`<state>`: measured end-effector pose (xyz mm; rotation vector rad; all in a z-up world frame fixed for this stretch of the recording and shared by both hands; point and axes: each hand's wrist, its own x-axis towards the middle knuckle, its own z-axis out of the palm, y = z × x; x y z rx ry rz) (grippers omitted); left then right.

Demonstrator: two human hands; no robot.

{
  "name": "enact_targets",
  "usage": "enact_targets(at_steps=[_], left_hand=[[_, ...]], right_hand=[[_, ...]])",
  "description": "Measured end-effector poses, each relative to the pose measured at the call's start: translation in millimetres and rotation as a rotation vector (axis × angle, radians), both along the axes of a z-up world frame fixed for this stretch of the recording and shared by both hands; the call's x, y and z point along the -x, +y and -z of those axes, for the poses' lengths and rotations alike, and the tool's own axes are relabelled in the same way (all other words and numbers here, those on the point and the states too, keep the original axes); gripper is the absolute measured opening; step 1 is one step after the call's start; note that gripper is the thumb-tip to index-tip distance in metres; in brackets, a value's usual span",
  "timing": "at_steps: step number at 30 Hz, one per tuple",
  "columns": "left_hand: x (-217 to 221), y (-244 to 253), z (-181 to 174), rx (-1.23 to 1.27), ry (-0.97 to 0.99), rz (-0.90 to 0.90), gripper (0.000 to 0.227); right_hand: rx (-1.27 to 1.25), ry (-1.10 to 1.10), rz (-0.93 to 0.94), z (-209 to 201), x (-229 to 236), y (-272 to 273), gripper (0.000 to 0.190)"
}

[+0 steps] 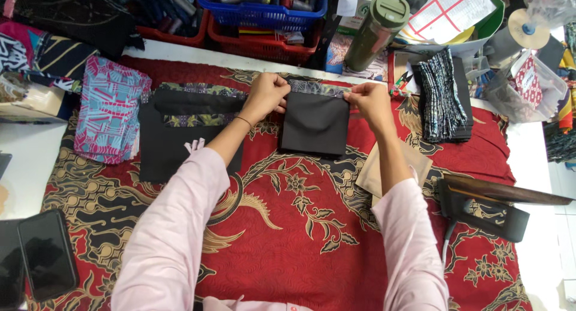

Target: The person irons small black fabric pieces using a cardboard template and a steam iron. They repeatedly place the template on the fabric, press with the iron, remove the template, and fold the fabric. The process is repeated for multiple pieces on a patterned red tablecloth.

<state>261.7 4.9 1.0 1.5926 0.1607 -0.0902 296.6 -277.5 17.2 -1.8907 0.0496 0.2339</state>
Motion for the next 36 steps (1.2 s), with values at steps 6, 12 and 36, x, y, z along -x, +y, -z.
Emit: enact_targets(at_steps=[6,12,36], left_hand=[[-9.1,-6.4,15.7,-0.291,-0.098,-0.028,0.010],[7.9,-11.9,8.1,-0.848,-0.378,-0.114,0.031],[79.3,77.8,-6.3,-1.241,-0.432,0.082,0.030]], right_hand=[[0.242,-0.088,0.062,11.0,-0.7,4.3,0.024],[0.358,-0.341,0.035,-6.6,24.7,2.5,0.032],[0.592,-0.412,0.152,-19.2,276.4,-109.0,0.016]])
